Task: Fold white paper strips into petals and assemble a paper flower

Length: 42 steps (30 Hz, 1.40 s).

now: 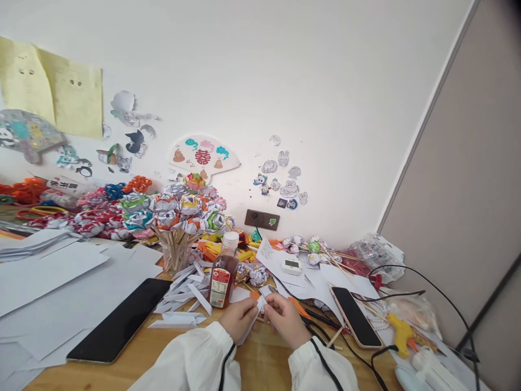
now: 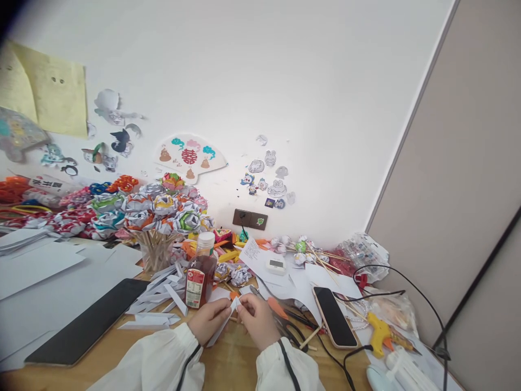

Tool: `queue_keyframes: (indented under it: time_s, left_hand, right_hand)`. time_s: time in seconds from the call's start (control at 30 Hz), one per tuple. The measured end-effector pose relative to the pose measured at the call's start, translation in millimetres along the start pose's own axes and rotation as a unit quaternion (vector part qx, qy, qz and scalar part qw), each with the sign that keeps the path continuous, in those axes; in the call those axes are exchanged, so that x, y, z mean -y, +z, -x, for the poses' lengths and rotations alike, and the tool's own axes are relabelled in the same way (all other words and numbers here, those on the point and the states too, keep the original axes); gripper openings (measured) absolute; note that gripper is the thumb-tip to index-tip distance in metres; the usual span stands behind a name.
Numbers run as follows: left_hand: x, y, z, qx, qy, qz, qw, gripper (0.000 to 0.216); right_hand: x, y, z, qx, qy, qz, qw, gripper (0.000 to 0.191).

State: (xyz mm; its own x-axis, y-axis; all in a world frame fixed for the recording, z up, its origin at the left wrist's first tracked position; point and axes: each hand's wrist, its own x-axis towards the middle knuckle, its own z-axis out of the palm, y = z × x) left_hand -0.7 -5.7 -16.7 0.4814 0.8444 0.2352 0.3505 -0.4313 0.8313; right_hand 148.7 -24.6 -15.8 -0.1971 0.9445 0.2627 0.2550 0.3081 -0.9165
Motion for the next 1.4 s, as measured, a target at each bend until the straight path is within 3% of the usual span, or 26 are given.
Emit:
queue_keyframes:
  time_s: [0.37, 0.7, 1.0, 1.13, 1.27, 1.4]
  left_hand:
    - [-3.4, -4.7, 1.3, 0.016, 0.010, -0.001, 1.000, 0.027]
    - [-8.4, -3.9, 3.5, 0.065, -0.075, 0.163, 0.982, 0.048]
    - [-4.0, -7.7, 0.5, 0.117, -0.092, 0.241, 0.959, 0.049]
    - [-2.8, -8.0, 0.4, 0.100, -0.076, 0.193, 0.973, 0.047]
    - [-3.8, -8.4, 1.1, 0.037, -0.004, 0.043, 0.998, 0.036]
    - [-3.9, -9.8, 1.4, 0.011, 0.025, -0.081, 0.996, 0.028]
  right_hand:
    - [-2.8, 1.0, -0.1, 0.000, 0.000, -0.002, 1.000, 0.025]
    - [-0.2, 2.1, 0.0, 0.027, -0.017, -0.036, 0.999, 0.026]
    - [4.2, -2.5, 0.3, 0.059, -0.024, -0.071, 0.995, 0.026]
    - [0.4, -1.3, 0.0, 0.052, -0.021, -0.059, 0.997, 0.026]
    - [-6.8, 2.4, 0.0, 0.017, -0.025, 0.003, 1.000, 0.024]
    - [-8.9, 4.9, 0.1, 0.004, -0.026, 0.025, 0.999, 0.022]
